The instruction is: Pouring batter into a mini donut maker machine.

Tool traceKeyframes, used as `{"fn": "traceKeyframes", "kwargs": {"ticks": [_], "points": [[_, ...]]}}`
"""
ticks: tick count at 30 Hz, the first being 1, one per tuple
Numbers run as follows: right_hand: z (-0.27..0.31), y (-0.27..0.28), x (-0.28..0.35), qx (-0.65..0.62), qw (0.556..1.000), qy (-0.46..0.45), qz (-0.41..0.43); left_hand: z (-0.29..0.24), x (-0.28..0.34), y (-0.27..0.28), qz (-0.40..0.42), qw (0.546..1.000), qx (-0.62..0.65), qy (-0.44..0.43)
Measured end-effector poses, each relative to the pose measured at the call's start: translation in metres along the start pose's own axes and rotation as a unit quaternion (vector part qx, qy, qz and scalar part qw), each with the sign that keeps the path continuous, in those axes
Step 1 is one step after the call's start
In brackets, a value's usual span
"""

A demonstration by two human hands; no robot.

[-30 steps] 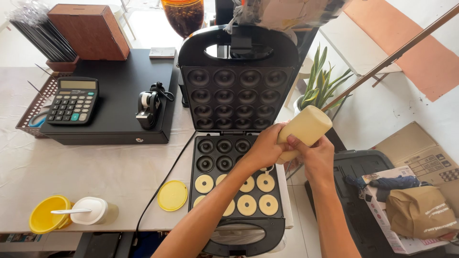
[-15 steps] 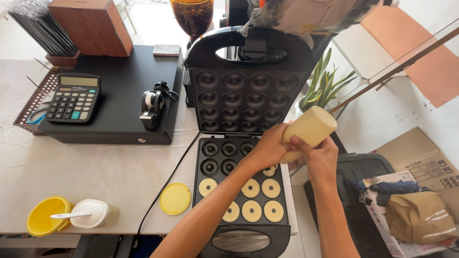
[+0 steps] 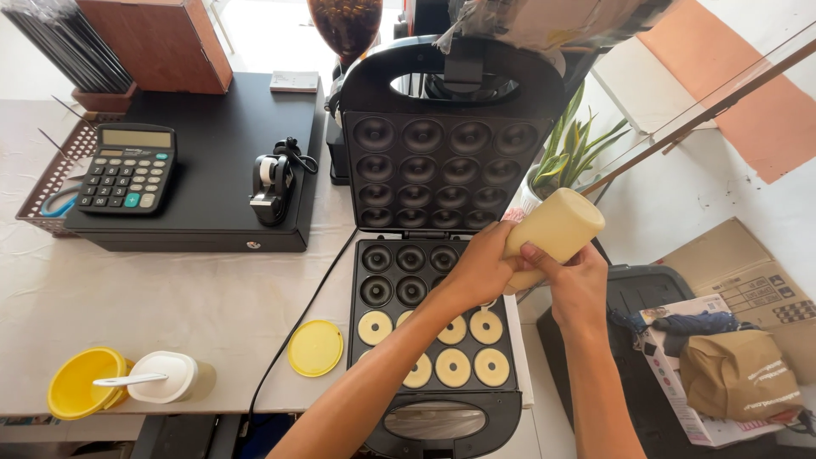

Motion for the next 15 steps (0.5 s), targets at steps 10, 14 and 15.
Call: {"fn": "traceKeyframes", "kwargs": {"ticks": [10,14,15], "points": [[0.002,0.015,-0.011,0.018,1.0,0.011,-0.014,0.004,-0.015,-0.011,-0.005,1.0,-0.014,-0.022],[0.005,0.01,-0.015,0.017,1.0,0.005,-0.016,0.006,-0.02,-0.007,-0.01,0.999,-0.014,-0.033],[0.006,0.008,-0.015,0.023,1.0,0.005,-0.018,0.005,-0.02,-0.005,-0.011,1.0,-0.007,-0.027]]}}
Point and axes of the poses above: each hand's wrist, its own x-axis away from the middle knuckle, its own y-axis out of the back of the hand, z = x × y, the point moved 9 cm from there along -x, towards the middle knuckle, and after that the axes turned 8 degrees about -y, right-handed, at the moved point
